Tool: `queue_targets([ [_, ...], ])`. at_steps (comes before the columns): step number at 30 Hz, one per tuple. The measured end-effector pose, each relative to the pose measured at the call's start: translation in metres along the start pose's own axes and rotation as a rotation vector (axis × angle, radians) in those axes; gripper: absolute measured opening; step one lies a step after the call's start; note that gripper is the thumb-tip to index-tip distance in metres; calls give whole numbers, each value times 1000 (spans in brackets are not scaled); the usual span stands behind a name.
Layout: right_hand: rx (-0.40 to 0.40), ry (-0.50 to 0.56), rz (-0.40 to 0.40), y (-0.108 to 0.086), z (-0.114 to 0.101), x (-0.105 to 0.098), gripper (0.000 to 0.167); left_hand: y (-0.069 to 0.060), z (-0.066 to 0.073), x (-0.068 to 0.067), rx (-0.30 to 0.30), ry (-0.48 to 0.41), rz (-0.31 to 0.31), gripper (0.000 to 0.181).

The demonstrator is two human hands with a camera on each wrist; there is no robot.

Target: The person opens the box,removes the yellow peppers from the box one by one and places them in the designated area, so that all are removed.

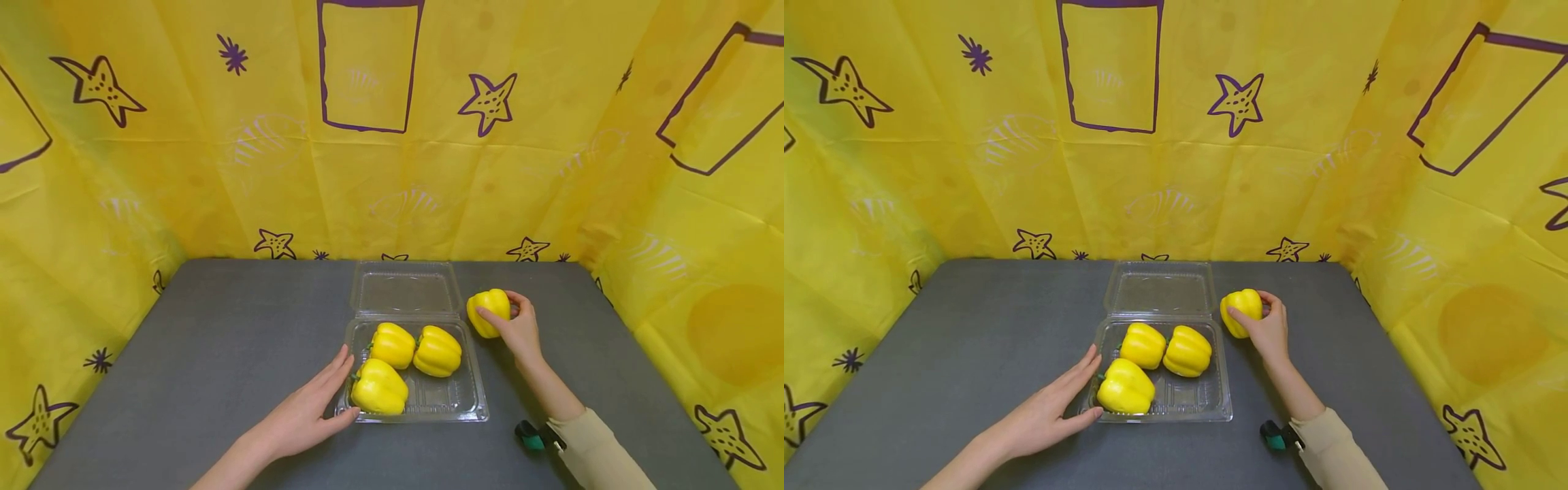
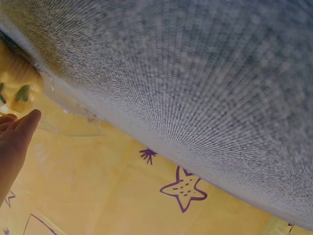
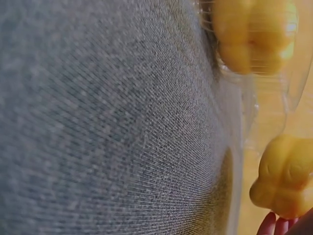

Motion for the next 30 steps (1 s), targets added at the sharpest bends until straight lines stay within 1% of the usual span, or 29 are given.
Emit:
queue_targets([
  [7, 22, -24, -9, 7, 4, 3, 77, -1, 0, 0, -4, 1, -6, 88],
  [13, 43, -35, -21, 11, 8, 7, 78, -1, 1, 0, -2, 9, 1, 87],
  [23, 74, -80, -37, 13, 11, 10, 81, -1, 1, 0, 2, 9, 10, 87],
  [30, 91, -86, -48, 13, 13, 11, 87, 0, -1, 0, 3, 4, 8, 88],
])
Point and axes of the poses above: each hand's wrist, its own y-axis towards the middle knuckle, its own x-axis out of the palm, z = x × y, the point moved 8 cm from there along y, towards the middle knuckle, and after that the axes turned 10 degrees about -z, right-handed, at the moved point
